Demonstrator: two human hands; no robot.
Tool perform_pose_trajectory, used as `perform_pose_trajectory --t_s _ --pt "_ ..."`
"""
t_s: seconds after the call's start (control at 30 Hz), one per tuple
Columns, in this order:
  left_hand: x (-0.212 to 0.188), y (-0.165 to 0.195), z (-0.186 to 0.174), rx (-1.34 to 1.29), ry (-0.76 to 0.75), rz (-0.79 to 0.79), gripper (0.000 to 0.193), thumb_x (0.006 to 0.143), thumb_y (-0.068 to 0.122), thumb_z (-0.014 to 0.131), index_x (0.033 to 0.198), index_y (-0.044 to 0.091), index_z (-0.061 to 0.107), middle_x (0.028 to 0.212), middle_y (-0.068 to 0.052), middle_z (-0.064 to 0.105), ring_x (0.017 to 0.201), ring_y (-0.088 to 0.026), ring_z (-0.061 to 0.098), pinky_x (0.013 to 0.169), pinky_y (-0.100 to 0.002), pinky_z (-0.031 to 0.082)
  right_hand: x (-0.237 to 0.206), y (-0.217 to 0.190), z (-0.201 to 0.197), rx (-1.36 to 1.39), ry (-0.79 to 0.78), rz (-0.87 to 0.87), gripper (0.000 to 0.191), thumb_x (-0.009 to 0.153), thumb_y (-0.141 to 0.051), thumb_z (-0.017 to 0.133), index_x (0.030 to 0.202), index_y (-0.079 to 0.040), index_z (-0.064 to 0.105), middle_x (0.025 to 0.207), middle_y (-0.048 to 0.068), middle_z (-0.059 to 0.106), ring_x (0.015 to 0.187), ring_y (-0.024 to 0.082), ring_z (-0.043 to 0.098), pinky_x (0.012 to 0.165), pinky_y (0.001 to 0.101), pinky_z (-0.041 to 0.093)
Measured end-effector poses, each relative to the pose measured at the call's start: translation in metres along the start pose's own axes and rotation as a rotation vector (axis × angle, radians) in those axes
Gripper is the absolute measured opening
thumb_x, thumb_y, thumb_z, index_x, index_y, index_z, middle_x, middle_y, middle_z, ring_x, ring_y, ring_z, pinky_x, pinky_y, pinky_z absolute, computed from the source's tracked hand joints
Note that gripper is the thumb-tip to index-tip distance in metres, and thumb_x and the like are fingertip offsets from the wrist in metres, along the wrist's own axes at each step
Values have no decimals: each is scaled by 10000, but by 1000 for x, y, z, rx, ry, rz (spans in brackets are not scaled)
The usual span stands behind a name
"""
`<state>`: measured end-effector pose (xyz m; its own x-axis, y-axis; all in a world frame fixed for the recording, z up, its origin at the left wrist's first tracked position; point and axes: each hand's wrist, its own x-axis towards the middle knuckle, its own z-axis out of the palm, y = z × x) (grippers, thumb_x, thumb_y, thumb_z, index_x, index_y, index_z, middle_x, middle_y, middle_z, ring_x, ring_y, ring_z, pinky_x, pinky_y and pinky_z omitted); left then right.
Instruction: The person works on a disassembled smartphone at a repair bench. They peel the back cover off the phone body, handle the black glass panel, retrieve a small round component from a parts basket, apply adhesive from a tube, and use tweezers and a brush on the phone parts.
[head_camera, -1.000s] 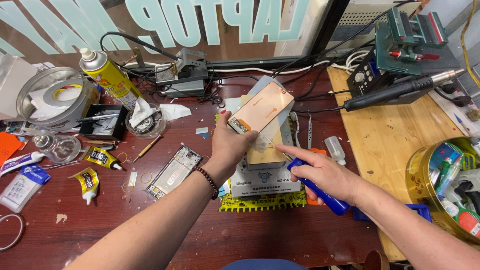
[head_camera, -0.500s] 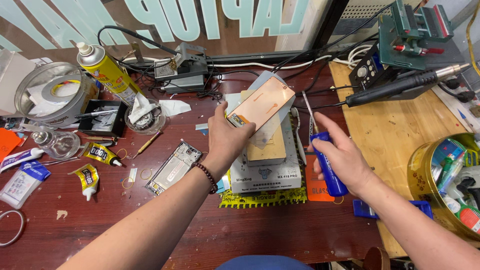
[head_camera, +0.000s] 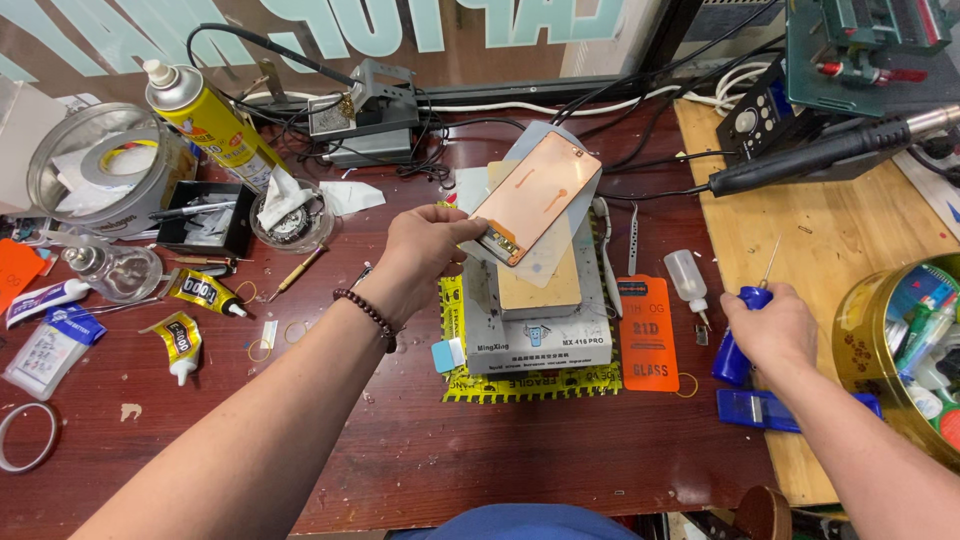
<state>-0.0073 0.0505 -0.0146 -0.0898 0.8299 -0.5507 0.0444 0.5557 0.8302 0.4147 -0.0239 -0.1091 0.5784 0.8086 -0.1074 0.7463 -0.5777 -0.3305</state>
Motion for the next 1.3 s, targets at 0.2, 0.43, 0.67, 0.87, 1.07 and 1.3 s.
perform_pose_trajectory --t_s 0.2,0.43,0.67,0.87,1.07,1.3 --pt "1 4 0 -127 -121 5 205 833 106 800 880 93 600 803 -40 659 664 -140 612 604 -303 533 6 -11 -13 -287 -30 46 860 770 -473 879 1469 -106 539 1223 266 585 1083 419 636 887 498 532" --pt "-5 0 1 -124 -116 -43 223 824 111 812 862 90 592 801 -42 676 670 -144 613 608 -308 539 -48 -152 -33 387 8 -561 426 883 -366 817 1142 -81 636 852 42 686 759 181 671 712 360 549" --pt "-4 -7 4 -171 -146 -51 215 830 113 811 861 89 600 785 -39 670 663 -146 613 606 -301 539 -79 -224 -43 281 -245 -540 566 687 -435 929 959 -54 610 761 51 642 685 163 638 622 334 529" --pt "-5 -10 3 -191 -166 -37 220 829 118 810 859 93 594 767 -32 663 650 -141 608 599 -300 538 -69 -216 -33 447 -314 -523 418 767 -362 877 915 -59 629 787 21 682 707 98 632 633 288 532" --pt "-7 -8 4 -187 -164 -54 228 826 121 815 858 104 590 764 -28 657 648 -135 604 603 -296 548 -67 -212 -31 449 -318 -459 354 828 -335 832 928 -53 643 798 14 703 705 96 653 634 284 529" --pt "-9 -6 4 -188 -153 -69 224 822 126 813 854 105 592 766 -26 659 646 -141 605 597 -296 544 -71 -217 -44 352 -275 -608 412 760 -277 895 970 -27 644 782 58 689 685 125 643 598 279 525"
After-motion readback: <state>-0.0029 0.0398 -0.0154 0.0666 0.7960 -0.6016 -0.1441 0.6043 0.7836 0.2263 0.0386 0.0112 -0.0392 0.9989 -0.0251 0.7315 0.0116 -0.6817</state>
